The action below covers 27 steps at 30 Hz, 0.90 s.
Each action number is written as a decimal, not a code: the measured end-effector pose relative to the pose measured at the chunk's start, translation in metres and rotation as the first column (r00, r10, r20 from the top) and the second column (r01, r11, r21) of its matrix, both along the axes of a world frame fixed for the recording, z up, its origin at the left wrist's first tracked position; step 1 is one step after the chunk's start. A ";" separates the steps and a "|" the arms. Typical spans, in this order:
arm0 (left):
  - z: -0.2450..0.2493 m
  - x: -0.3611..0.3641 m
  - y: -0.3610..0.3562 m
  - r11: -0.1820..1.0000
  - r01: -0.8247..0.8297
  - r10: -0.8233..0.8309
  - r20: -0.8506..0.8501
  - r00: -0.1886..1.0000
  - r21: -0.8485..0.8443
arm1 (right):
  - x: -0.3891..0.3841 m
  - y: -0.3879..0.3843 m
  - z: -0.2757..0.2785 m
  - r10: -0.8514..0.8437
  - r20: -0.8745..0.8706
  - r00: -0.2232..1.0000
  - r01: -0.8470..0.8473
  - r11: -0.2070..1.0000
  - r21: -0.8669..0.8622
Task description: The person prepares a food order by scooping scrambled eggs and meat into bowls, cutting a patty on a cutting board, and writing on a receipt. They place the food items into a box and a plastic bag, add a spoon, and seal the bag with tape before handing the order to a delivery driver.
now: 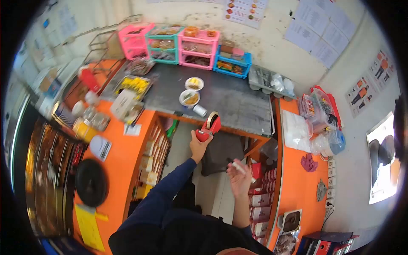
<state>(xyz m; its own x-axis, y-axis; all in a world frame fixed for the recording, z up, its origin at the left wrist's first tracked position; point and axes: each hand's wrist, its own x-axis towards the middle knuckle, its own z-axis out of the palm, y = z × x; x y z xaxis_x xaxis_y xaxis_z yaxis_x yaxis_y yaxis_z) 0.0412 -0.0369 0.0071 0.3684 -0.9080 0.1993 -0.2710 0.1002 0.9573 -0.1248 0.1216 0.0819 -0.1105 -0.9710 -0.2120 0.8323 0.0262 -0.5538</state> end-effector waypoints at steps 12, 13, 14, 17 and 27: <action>-0.120 -0.147 -0.380 0.984 0.119 -0.138 0.146 0.980 0.132 | -0.001 -0.142 -0.056 -0.491 -0.190 0.850 0.515 0.701 0.494; -0.128 -0.154 -0.398 0.990 0.103 -0.126 0.283 0.951 0.093 | -0.002 -0.156 -0.056 -0.490 -0.197 0.850 0.514 0.683 0.520; -0.134 -0.160 -0.415 0.988 0.105 -0.135 0.289 0.948 0.118 | -0.006 -0.169 -0.059 -0.550 -0.181 0.815 0.557 0.660 0.503; -0.147 -0.177 -0.448 0.964 0.114 -0.189 0.316 0.930 0.240 | -0.022 -0.217 -0.068 -0.593 -0.163 0.788 0.572 0.608 0.551; 0.023 -0.072 -0.277 0.277 0.939 -0.688 -0.640 0.342 0.204 | -0.035 -0.369 -0.045 -0.326 -0.695 0.641 0.642 0.724 0.253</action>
